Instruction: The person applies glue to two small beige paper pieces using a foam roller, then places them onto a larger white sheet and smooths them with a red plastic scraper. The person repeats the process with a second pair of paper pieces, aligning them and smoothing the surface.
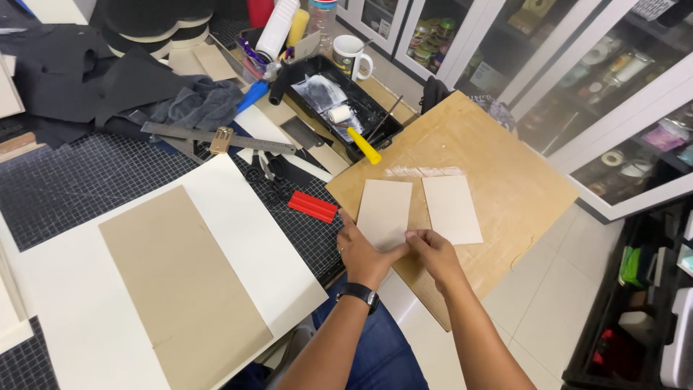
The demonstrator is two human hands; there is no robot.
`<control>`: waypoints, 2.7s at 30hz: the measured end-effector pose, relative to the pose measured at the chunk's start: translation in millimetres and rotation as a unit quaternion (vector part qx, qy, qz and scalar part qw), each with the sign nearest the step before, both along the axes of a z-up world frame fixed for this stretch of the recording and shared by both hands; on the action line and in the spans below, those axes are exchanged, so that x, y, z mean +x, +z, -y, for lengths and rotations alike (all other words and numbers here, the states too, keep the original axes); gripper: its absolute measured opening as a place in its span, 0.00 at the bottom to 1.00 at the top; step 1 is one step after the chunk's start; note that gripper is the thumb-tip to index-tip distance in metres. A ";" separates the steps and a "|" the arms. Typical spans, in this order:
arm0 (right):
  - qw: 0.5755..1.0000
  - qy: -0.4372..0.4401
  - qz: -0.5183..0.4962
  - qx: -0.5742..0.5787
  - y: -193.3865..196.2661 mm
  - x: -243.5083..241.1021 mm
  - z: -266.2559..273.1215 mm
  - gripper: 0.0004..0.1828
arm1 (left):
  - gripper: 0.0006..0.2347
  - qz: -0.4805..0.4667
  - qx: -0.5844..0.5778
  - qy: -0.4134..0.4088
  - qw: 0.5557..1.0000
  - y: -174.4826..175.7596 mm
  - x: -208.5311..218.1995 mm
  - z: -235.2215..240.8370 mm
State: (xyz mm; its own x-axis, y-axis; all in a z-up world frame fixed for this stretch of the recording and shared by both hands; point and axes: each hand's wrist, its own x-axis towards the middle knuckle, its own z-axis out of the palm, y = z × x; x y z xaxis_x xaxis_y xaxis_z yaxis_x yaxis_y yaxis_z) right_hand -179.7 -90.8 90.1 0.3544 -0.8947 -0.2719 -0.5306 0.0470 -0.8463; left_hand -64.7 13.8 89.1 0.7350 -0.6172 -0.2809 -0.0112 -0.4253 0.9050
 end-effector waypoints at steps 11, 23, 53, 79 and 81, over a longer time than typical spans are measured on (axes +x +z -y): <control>0.978 0.024 0.193 0.072 0.3 -10.0 -12.3 0.13 | 0.67 -0.044 0.073 -0.077 0.993 40.0 9.8 -25.7; 0.855 0.203 0.352 0.322 -5.9 20.5 -54.5 0.34 | 0.64 -0.345 -0.129 0.058 0.928 60.2 -12.6 -126.3; 0.870 0.300 -0.214 -0.327 -46.7 247.8 -188.9 0.58 | 0.17 0.498 0.010 0.129 0.858 -127.5 221.0 -211.8; 0.869 0.321 -0.242 -0.288 -34.7 255.5 -189.6 0.56 | 0.17 0.511 0.071 0.128 0.847 -137.7 215.8 -208.2; 0.869 0.325 -0.240 -0.285 -32.9 254.7 -190.4 0.56 | 0.17 0.510 0.069 0.130 0.848 -139.2 215.6 -207.9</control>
State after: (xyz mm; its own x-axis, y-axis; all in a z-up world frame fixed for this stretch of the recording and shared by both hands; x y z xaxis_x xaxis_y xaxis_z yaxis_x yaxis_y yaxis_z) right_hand 75.0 99.6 57.2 0.8030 -0.5865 -0.1063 -0.5873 -0.7484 -0.3082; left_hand 150.9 221.7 -50.1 0.7453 -0.4103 0.5256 -0.6474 -0.6339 0.4232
